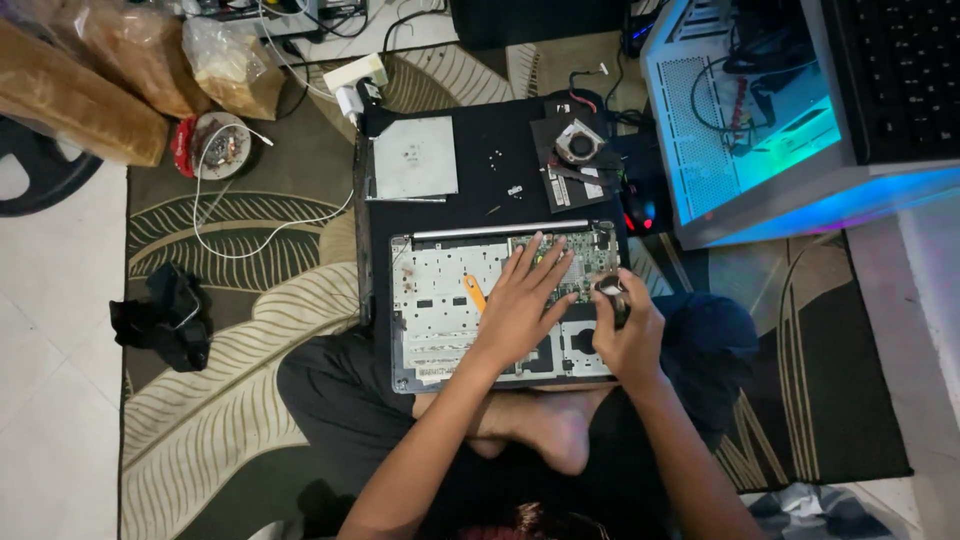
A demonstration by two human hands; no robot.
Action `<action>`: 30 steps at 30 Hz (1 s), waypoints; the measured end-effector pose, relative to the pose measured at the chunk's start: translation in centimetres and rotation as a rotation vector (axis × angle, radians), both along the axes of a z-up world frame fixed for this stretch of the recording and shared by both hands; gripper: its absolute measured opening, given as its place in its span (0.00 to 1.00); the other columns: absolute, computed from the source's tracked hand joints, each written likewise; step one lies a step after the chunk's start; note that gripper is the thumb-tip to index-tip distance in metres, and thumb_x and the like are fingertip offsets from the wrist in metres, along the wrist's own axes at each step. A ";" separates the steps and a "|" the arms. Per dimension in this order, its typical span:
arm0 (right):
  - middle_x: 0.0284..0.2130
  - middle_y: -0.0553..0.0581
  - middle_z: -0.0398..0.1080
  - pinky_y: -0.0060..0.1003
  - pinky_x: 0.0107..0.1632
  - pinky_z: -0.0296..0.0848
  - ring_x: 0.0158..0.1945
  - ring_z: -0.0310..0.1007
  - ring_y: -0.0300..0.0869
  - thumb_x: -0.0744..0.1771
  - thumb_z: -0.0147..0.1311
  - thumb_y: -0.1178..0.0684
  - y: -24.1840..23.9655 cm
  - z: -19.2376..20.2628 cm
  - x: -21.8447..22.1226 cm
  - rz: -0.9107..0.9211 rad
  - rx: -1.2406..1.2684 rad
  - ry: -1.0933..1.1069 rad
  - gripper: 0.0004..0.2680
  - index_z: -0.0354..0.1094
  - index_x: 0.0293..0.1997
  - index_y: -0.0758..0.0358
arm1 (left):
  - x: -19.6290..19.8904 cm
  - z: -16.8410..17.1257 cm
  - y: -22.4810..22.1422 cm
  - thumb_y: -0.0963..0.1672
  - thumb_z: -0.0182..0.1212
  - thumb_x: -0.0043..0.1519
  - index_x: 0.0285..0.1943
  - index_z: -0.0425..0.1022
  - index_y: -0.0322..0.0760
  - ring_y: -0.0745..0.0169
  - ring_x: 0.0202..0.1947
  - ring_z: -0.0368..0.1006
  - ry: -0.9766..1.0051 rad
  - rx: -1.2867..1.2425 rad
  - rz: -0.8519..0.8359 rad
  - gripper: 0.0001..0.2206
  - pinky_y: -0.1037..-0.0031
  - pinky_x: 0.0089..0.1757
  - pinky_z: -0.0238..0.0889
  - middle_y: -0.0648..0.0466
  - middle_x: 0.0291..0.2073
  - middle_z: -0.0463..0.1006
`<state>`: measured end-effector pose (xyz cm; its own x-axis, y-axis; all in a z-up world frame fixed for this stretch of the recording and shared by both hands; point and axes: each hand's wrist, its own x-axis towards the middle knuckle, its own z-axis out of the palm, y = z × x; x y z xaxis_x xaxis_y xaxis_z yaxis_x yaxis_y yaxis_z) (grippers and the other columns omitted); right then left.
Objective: Removing a cooling fan from the internal assembly of a laptop using a screwdriver.
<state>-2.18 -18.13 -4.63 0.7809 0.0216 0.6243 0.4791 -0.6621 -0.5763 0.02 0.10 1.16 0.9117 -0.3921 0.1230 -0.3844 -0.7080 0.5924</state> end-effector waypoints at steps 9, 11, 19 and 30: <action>0.42 0.68 0.72 0.49 0.38 0.77 0.40 0.77 0.63 0.68 0.59 0.60 0.0 2.2 0.3 0.016 -0.043 0.034 0.20 0.53 0.65 0.70 | 0.0 0.1 0.0 0.50 0.52 0.71 0.75 0.63 0.38 0.46 0.78 0.46 0.019 -0.023 -0.002 0.24 0.58 0.73 0.32 0.48 0.74 0.62; 0.43 0.67 0.74 0.49 0.39 0.77 0.40 0.78 0.62 0.69 0.55 0.62 0.1 2.2 0.4 0.075 -0.004 0.039 0.17 0.53 0.64 0.72 | 0.0 0.1 0.0 0.50 0.51 0.71 0.75 0.63 0.37 0.45 0.78 0.46 0.020 -0.025 -0.005 0.24 0.58 0.73 0.32 0.48 0.74 0.61; 0.43 0.64 0.69 0.48 0.40 0.76 0.42 0.77 0.60 0.63 0.68 0.61 -0.2 3.2 0.8 0.132 -0.051 -0.039 0.25 0.56 0.65 0.70 | -0.1 0.0 0.0 0.50 0.53 0.71 0.75 0.64 0.38 0.46 0.78 0.45 0.008 -0.033 0.001 0.24 0.58 0.72 0.33 0.49 0.74 0.61; 0.43 0.68 0.72 0.51 0.48 0.75 0.46 0.76 0.62 0.66 0.61 0.62 -1.2 0.9 0.7 0.136 0.050 0.041 0.20 0.59 0.65 0.70 | -0.1 0.1 0.0 0.51 0.51 0.71 0.74 0.65 0.39 0.47 0.78 0.45 0.019 -0.001 0.001 0.24 0.59 0.72 0.32 0.50 0.74 0.62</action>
<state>-1.52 -19.35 -3.74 0.7979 0.0986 0.5946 0.5376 -0.5626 -0.6281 -0.12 0.13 1.28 0.9144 -0.3908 0.1060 -0.3721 -0.7079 0.6004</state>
